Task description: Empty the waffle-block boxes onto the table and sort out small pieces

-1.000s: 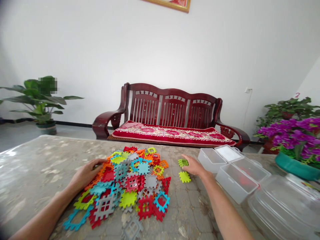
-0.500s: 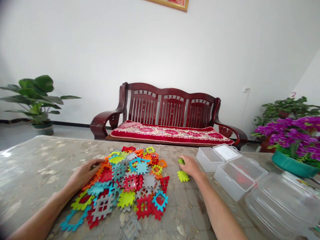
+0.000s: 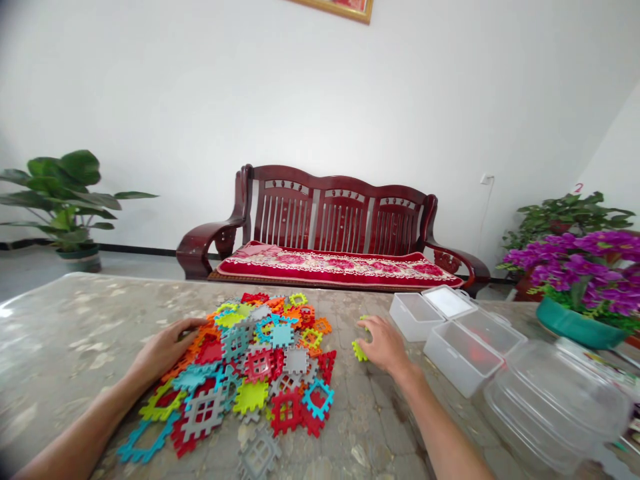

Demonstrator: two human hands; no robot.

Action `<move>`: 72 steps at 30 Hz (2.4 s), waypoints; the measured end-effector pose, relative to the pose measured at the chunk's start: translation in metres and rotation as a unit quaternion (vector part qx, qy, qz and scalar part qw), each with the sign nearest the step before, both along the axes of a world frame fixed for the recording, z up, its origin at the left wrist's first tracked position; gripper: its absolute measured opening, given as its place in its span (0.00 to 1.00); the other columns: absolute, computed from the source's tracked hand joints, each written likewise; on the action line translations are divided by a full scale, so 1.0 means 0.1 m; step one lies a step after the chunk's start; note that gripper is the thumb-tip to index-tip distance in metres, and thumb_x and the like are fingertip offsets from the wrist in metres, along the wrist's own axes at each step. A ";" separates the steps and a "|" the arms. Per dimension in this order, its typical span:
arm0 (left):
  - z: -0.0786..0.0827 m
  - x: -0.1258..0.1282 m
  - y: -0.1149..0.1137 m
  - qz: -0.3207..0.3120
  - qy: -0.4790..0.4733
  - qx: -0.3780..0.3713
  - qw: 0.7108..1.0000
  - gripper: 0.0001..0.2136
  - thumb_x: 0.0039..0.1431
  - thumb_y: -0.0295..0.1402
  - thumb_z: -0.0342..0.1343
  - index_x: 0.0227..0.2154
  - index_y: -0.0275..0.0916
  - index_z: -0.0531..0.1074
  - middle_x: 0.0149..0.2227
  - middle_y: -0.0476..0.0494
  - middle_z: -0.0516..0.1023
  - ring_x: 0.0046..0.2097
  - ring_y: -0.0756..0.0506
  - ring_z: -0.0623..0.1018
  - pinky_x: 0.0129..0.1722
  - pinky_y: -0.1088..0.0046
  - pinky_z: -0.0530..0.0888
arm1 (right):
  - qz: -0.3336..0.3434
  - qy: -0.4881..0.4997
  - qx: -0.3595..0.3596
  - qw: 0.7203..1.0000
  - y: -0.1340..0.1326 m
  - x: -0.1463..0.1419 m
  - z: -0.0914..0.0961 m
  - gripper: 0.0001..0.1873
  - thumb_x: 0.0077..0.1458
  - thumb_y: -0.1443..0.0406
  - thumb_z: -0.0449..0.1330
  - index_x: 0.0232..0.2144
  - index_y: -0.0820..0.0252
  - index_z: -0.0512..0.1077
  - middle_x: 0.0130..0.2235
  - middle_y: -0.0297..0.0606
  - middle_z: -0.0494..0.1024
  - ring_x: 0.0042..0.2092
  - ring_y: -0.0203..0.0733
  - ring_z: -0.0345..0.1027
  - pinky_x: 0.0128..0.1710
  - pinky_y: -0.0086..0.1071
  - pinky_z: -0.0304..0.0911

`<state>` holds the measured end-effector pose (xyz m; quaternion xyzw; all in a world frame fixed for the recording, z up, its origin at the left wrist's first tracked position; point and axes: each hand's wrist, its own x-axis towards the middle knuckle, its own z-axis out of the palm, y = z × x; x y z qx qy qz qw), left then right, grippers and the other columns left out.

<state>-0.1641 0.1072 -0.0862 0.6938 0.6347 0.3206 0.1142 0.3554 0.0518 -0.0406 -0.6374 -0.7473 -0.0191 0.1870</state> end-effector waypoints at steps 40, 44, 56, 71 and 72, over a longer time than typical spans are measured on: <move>0.00 -0.03 0.02 -0.004 0.017 -0.005 1.000 0.20 0.56 0.46 0.47 0.45 0.46 0.78 0.47 0.45 0.83 0.48 0.39 0.81 0.49 0.68 0.75 | 0.016 -0.062 0.041 0.997 0.19 0.22 -0.47 0.26 0.68 0.59 0.42 0.58 0.59 0.70 0.60 0.43 0.72 0.66 0.46 0.56 0.68 0.48 0.48; 0.01 -0.02 0.01 -0.010 0.014 -0.003 1.000 0.20 0.56 0.46 0.47 0.45 0.46 0.78 0.47 0.45 0.83 0.48 0.39 0.80 0.49 0.68 0.75 | 0.001 -0.069 0.061 0.996 0.21 0.30 -0.50 0.23 0.67 0.61 0.43 0.57 0.57 0.71 0.57 0.41 0.75 0.65 0.46 0.58 0.68 0.48 0.49; 0.01 -0.01 0.00 -0.001 -0.004 0.005 1.000 0.19 0.55 0.47 0.49 0.43 0.47 0.79 0.47 0.47 0.83 0.49 0.39 0.80 0.50 0.68 0.75 | -0.081 -0.049 0.071 0.993 0.17 0.34 -0.41 0.21 0.62 0.65 0.50 0.52 0.56 0.76 0.62 0.46 0.68 0.64 0.53 0.59 0.65 0.49 0.54; -0.02 -0.04 0.03 -0.012 0.006 -0.006 1.000 0.21 0.56 0.46 0.48 0.45 0.45 0.78 0.48 0.45 0.83 0.49 0.39 0.80 0.50 0.68 0.74 | -0.030 -0.032 0.063 0.997 0.24 0.44 -0.52 0.23 0.64 0.63 0.45 0.54 0.59 0.74 0.59 0.47 0.72 0.61 0.50 0.64 0.64 0.50 0.57; -0.01 -0.04 0.03 -0.011 0.007 -0.007 1.000 0.21 0.56 0.46 0.48 0.45 0.46 0.78 0.47 0.45 0.83 0.49 0.39 0.80 0.50 0.68 0.74 | -0.033 -0.034 0.064 0.997 0.24 0.43 -0.53 0.23 0.64 0.63 0.45 0.54 0.58 0.74 0.59 0.47 0.73 0.61 0.50 0.64 0.64 0.50 0.57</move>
